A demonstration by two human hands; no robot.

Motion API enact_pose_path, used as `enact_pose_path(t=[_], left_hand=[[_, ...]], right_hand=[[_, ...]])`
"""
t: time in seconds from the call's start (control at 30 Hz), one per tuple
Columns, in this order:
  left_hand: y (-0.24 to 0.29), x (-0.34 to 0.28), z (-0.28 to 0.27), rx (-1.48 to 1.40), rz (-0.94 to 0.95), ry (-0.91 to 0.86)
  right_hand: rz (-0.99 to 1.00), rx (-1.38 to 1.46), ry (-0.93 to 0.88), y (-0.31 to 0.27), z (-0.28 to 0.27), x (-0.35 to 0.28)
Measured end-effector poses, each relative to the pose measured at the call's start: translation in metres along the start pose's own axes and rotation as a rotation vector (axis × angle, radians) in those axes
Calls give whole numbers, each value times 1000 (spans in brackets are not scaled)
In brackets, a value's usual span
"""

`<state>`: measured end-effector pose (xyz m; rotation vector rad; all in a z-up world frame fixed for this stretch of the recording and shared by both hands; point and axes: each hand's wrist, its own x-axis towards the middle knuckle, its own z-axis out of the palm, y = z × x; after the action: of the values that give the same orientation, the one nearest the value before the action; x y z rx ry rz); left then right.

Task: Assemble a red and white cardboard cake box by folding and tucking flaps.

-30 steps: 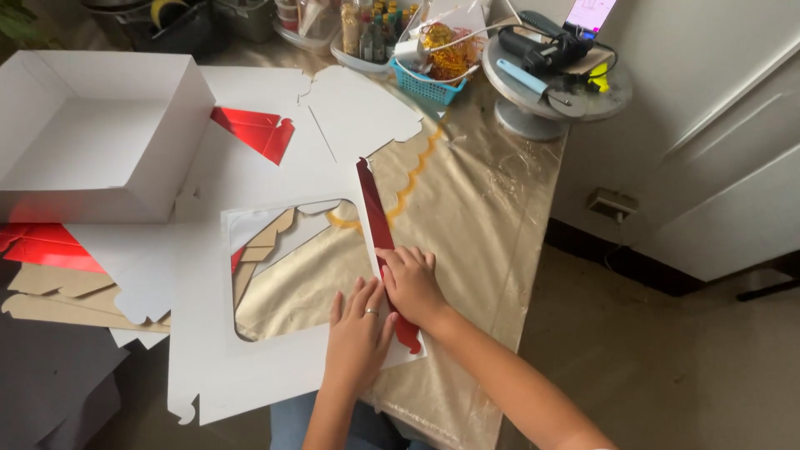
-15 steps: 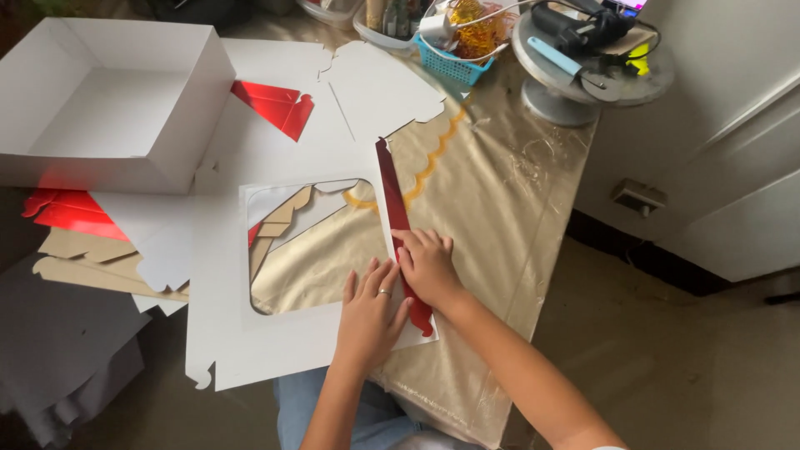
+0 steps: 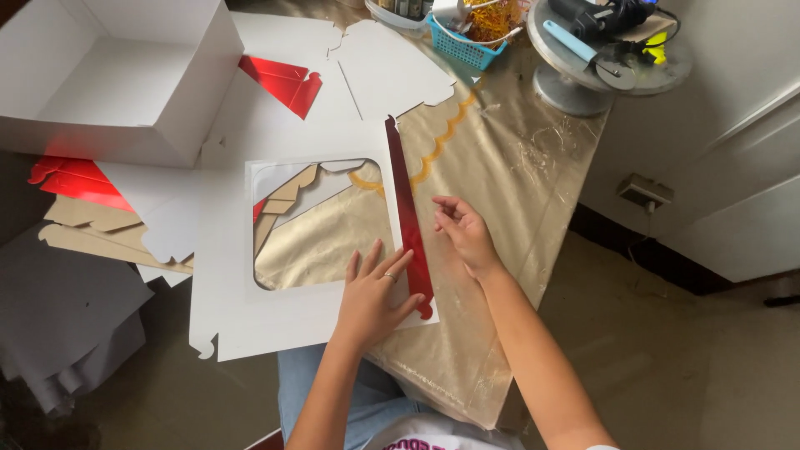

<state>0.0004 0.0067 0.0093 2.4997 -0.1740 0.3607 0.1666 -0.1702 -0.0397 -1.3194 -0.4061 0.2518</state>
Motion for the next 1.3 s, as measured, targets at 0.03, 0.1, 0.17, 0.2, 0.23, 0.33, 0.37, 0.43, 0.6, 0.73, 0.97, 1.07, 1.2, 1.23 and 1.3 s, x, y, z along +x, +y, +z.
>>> enact_pose_path(t=[0.03,0.1,0.17,0.2,0.23,0.33,0.37,0.43,0.6,0.73,0.97,1.07,1.2,1.23,1.3], left_hand=[[0,2,-2,5,2,3],[1,0,-4,17,-6,-22],[4,1,-4,6,0,-21],[5,0,-7,0,11,-22],[5,-5,-7,1,2,-29],[4,0,-8,-11,19,-26],[4,0,-8,-13,11,-39],[4,-2,-8,-18,2,-61],[8,2,-9,-11,-20,-77],[17,3,-1,88,-62,-148],[13,0,10,256,-60,-200],[17,4,6,223,-74,-240],[17,5,2,257,-66,-246],[17,4,3,252,-67,-247],[16,4,5,268,-53,-228]], right_hand=[[-5,2,-2,0,2,2],[-22,-32,16,5,8,0],[-90,-203,51,-15,15,-9],[-163,-373,90,-23,21,-13],[-152,-367,88,-23,21,-19],[-335,-674,175,-29,11,-16],[-290,-711,181,-29,8,-16],[-236,-747,191,-28,8,-24],[-351,-1307,16,-43,33,-58],[-177,-1407,-32,-57,52,-96],[-40,-1563,-39,-66,74,-160],[-7,-1567,-11,-70,80,-161],[-38,-1555,-4,-67,82,-154],[-35,-1558,-6,-64,81,-154],[25,-1569,-14,-57,76,-149]])
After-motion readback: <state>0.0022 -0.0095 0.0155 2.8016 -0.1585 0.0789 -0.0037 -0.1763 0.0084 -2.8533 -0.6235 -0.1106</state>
